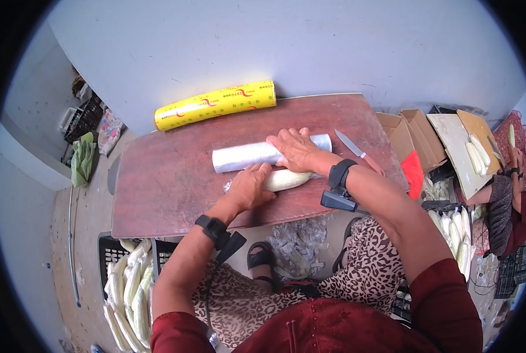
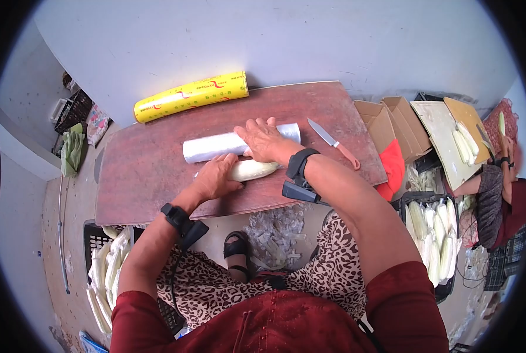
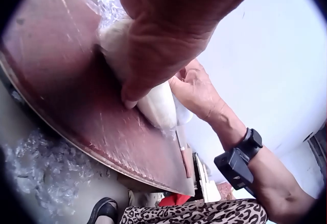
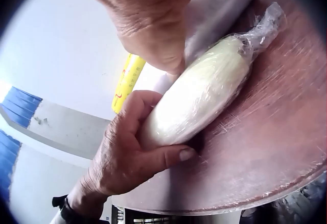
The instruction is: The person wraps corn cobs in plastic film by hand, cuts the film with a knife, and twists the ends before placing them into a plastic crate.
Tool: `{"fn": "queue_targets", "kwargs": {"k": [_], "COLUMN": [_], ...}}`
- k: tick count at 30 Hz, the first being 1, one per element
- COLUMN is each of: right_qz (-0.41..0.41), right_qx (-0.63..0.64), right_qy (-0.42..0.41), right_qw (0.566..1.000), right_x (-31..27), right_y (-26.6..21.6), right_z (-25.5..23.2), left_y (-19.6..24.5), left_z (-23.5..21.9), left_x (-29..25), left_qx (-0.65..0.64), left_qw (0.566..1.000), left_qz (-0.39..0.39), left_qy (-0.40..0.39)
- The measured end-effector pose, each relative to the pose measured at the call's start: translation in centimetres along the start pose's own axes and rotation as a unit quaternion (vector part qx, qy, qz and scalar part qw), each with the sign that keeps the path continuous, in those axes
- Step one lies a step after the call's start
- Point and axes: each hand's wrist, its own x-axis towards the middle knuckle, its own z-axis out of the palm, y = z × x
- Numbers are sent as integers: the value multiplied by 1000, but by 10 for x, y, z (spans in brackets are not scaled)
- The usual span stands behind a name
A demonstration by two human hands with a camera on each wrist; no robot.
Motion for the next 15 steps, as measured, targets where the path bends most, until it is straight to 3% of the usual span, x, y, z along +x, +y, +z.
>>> {"fn": "queue_targets", "kwargs": {"k": [8, 15], "right_qz": [-6, -9], "right_qx": [-72, -75], "right_qy": [52, 43], "right_qw": [996, 996], "right_x": [-8, -9], "right_y": [5, 11], "right_z": [9, 8], "left_y": [-24, -29], "left_z": [-25, -26], "left_x": [-11, -11], "left_qx": [-39, -37], "left_qw": [994, 993], "left_qz": [-69, -60], "left_qy": [-79, -97]}}
